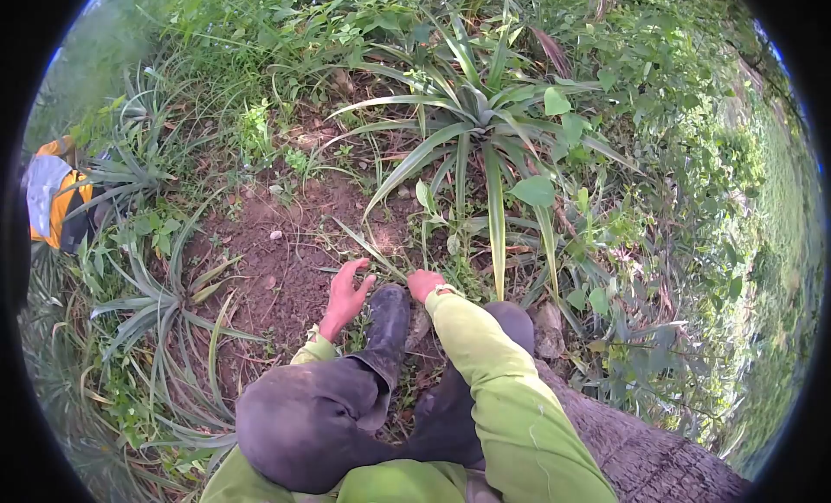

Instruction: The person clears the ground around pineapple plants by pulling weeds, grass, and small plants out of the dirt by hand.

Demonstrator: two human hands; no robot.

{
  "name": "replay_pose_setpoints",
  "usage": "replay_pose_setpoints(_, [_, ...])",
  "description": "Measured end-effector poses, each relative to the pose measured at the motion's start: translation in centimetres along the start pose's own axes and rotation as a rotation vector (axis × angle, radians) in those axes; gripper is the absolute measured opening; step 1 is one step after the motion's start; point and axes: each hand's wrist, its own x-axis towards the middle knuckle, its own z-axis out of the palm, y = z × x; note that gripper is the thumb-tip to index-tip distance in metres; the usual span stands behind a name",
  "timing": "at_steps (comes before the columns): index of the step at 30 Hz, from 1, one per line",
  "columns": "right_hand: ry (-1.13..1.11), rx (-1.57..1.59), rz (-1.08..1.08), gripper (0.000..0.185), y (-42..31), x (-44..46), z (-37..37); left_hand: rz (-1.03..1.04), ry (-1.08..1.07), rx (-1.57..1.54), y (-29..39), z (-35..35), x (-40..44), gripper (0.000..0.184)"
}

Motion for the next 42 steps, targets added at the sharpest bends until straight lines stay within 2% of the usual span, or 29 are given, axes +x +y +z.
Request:
replay_pose_setpoints(4, [-0.065, -0.067, -0.068, 0.031, -0.6, 0.4, -0.1, -0.008, -0.093, -0.096, 1.8, -0.1, -0.4, 0.042])
replay_pose_setpoints(6, [0.095, -0.062, -0.050, 0.030, -1.5, 1.4, 0.6, 0.011, -0.104, -0.081, 2.2, 0.0, -0.7, 0.043])
replay_pose_setpoints(11, [0.228, 0.033, -0.077, 0.027, -6.7, -0.8, -4.9, 0.051, -0.149, -0.071, 3.6, -2.2, 0.3, 0.043])
replay_pose_setpoints(13, [0.276, 0.063, -0.070, 0.027, -7.6, -2.2, -6.8, -0.065, -0.147, -0.089, 3.5, -4.4, 1.1, 0.042])
replay_pose_setpoints(14, [0.303, 0.140, -0.109, 0.031, -7.5, -3.0, -7.8, 0.005, -0.122, -0.033, 3.9, -6.3, 1.6, 0.041])
replay_pose_setpoints(15, [0.322, 0.221, -0.146, 0.036, -7.5, -4.3, -8.6, -0.019, -0.094, -0.049, 3.8, -8.0, 2.2, 0.039])
replay_pose_setpoints(17, [0.209, 0.139, -0.249, 0.050, -6.2, -7.3, -11.9, 0.129, 0.014, 0.014, 3.3, -11.5, 4.1, 0.039])
replay_pose_setpoints(19, [0.115, -0.018, -0.325, 0.050, -5.1, -9.2, -16.1, 0.168, 0.031, -0.003, 1.1, -15.1, 6.5, 0.038])
replay_pose_setpoints(20, [0.139, -0.070, -0.317, 0.048, -5.3, -10.5, -18.4, 0.106, 0.095, -0.021, -0.6, -16.4, 7.3, 0.036])
replay_pose_setpoints(21, [0.218, 0.007, -0.292, 0.045, -5.7, -12.5, -20.5, 0.020, 0.129, -0.017, -2.1, -17.6, 8.1, 0.034])
replay_pose_setpoints(23, [0.251, 0.104, -0.285, 0.038, -5.2, -12.9, -22.7, 0.014, 0.130, -0.026, -4.0, -19.5, 8.7, 0.034])
replay_pose_setpoints(26, [0.343, 0.229, -0.325, 0.025, -4.2, -12.7, -22.6, -0.048, 0.138, -0.096, -7.0, -19.2, 8.9, 0.035])
replay_pose_setpoints(29, [0.287, 0.271, -0.272, 0.025, -4.5, -11.5, -21.4, -0.082, 0.067, -0.134, -8.4, -17.9, 9.6, 0.035])
replay_pose_setpoints(33, [0.378, 0.310, -0.324, 0.023, -4.7, -8.6, -18.1, -0.078, 0.032, -0.177, -9.0, -16.1, 12.2, 0.034])
replay_pose_setpoints(35, [0.367, 0.410, -0.257, 0.019, -5.8, -7.4, -17.4, -0.067, 0.011, -0.208, -9.0, -15.1, 14.1, 0.034])
replay_pose_setpoints(37, [0.316, 0.493, -0.237, 0.020, -6.8, -6.1, -16.9, -0.110, -0.069, -0.351, -8.8, -14.3, 15.8, 0.034])
replay_pose_setpoints(39, [0.270, 0.516, -0.177, 0.021, -8.2, -5.1, -17.4, -0.039, -0.101, -0.268, -8.7, -13.4, 18.1, 0.035])
replay_pose_setpoints(41, [0.266, 0.725, -0.073, 0.026, -8.8, -3.2, -16.6, -0.029, -0.152, -0.344, -10.8, -10.7, 20.3, 0.034])
replay_pose_setpoints(42, [0.316, 0.787, -0.052, 0.035, -9.5, -2.3, -16.3, -0.017, -0.175, -0.319, -11.3, -9.7, 21.5, 0.033])
